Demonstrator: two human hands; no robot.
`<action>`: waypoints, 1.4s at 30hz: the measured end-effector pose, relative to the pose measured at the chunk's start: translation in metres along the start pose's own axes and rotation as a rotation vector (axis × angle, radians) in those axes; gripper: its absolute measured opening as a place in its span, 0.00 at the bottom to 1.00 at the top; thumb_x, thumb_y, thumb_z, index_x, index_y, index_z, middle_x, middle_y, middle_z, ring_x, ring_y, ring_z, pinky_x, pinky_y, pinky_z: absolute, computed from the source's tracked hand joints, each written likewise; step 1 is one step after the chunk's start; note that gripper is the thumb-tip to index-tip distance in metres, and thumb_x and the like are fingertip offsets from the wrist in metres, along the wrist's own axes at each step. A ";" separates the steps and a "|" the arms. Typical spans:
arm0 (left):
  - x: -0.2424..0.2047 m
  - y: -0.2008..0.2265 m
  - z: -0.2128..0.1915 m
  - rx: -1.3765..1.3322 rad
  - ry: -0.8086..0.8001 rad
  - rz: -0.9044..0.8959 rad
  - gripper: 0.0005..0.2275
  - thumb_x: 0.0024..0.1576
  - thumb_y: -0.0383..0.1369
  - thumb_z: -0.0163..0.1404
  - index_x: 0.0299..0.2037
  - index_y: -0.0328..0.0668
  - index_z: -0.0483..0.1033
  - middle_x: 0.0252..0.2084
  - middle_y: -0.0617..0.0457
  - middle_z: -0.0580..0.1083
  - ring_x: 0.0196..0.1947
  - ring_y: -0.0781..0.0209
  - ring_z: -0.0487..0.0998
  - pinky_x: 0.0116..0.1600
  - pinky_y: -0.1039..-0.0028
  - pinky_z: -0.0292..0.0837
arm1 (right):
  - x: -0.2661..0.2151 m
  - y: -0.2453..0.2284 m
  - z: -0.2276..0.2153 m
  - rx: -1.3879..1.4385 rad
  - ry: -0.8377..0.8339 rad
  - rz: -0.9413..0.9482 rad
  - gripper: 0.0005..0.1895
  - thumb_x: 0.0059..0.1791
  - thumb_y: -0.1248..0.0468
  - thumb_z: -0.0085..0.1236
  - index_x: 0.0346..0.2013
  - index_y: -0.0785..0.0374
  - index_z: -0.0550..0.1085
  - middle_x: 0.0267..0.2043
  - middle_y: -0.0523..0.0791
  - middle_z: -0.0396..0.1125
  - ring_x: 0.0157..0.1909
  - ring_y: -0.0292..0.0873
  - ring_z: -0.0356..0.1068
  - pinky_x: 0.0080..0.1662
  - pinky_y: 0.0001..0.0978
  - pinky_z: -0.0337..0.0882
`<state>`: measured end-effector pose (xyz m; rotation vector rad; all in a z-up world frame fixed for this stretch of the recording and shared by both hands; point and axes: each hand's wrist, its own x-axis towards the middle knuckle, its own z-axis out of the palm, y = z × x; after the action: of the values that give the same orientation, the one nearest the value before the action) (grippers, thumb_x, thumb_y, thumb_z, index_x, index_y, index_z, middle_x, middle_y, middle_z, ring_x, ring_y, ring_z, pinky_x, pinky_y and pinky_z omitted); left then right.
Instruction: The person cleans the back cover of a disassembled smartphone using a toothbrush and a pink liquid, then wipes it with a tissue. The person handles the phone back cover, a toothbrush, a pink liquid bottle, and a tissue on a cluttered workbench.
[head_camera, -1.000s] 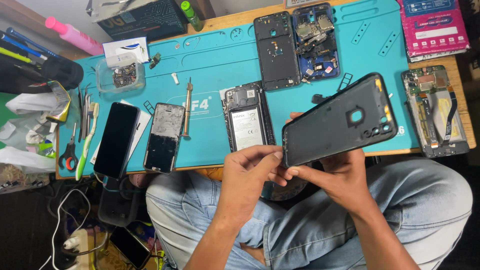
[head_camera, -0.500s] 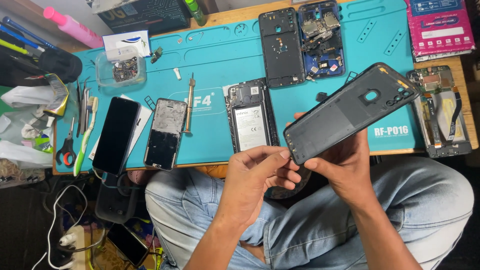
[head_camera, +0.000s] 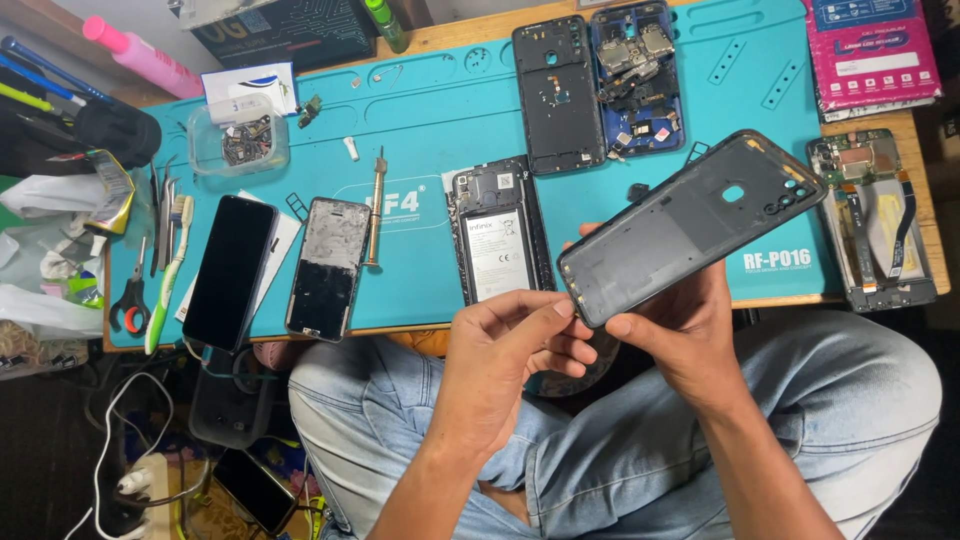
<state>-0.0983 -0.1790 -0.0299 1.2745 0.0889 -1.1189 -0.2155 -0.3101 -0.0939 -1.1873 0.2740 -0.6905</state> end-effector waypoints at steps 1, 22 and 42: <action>0.000 0.000 0.000 0.000 0.000 0.000 0.08 0.59 0.26 0.59 0.41 0.24 0.85 0.31 0.36 0.82 0.27 0.48 0.83 0.33 0.66 0.81 | 0.000 -0.002 0.001 0.000 0.001 0.000 0.41 0.46 0.64 0.68 0.68 0.61 0.55 0.69 0.66 0.65 0.67 0.67 0.74 0.65 0.55 0.78; 0.010 -0.004 -0.005 0.539 0.194 0.489 0.10 0.60 0.28 0.57 0.27 0.34 0.85 0.13 0.44 0.77 0.12 0.68 0.73 0.21 0.77 0.73 | -0.022 0.025 -0.013 -0.019 -0.036 0.095 0.42 0.39 0.85 0.68 0.67 0.59 0.74 0.60 0.51 0.77 0.66 0.57 0.74 0.59 0.57 0.82; 0.016 -0.022 -0.026 0.254 -0.021 0.357 0.09 0.56 0.19 0.54 0.43 0.18 0.84 0.29 0.32 0.81 0.27 0.55 0.87 0.34 0.68 0.89 | -0.029 0.024 -0.022 -0.278 -0.087 0.069 0.28 0.43 0.74 0.73 0.57 0.63 0.78 0.54 0.50 0.78 0.61 0.52 0.73 0.59 0.50 0.81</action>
<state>-0.0928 -0.1658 -0.0648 1.4350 -0.2953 -0.8519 -0.2412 -0.3037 -0.1281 -1.4616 0.3444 -0.5500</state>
